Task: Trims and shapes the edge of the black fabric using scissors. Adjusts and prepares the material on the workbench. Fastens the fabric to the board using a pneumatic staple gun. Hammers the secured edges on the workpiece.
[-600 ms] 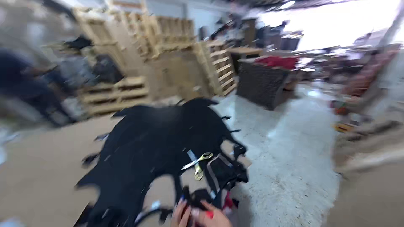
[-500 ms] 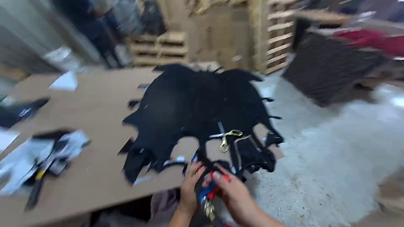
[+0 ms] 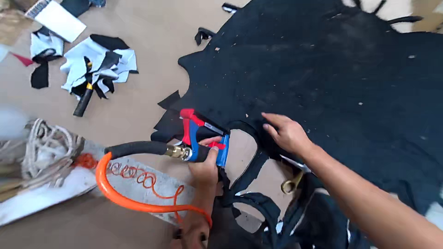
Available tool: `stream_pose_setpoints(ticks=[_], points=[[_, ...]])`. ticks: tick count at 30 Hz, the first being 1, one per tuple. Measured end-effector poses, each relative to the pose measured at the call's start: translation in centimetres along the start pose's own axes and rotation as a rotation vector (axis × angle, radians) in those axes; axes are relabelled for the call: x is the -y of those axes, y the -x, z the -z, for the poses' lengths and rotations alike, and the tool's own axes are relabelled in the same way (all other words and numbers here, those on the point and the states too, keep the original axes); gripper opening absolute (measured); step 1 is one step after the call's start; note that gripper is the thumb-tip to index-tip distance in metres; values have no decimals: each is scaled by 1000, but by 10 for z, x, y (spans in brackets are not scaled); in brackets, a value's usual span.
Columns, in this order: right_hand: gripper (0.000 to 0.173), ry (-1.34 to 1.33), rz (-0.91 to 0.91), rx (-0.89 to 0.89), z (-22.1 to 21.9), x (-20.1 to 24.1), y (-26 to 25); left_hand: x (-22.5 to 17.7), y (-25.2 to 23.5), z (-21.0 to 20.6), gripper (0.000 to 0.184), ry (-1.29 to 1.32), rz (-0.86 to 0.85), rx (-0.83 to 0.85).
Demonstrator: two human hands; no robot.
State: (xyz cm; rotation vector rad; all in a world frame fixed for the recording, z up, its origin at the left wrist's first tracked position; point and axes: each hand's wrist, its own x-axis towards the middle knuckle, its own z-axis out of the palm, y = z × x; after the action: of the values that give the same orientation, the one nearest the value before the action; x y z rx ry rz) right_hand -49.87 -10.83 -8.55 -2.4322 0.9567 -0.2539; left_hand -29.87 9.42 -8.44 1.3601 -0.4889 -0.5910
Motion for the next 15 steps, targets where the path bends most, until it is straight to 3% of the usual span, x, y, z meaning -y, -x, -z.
stream_pose_setpoints(ticks=[3,5,9,15], points=[[52,52,339,74,-51,-37,-85,23,-2,-47,23,-172,-4,-166],[59,112,466,136,-75,-42,-103,33,1,-67,22,-201,-21,-278],[58,139,475,148,-80,-41,-107,31,7,-104,22,-254,-110,-450],[56,102,461,179,-76,-41,-108,52,12,-123,23,-282,-190,-537]])
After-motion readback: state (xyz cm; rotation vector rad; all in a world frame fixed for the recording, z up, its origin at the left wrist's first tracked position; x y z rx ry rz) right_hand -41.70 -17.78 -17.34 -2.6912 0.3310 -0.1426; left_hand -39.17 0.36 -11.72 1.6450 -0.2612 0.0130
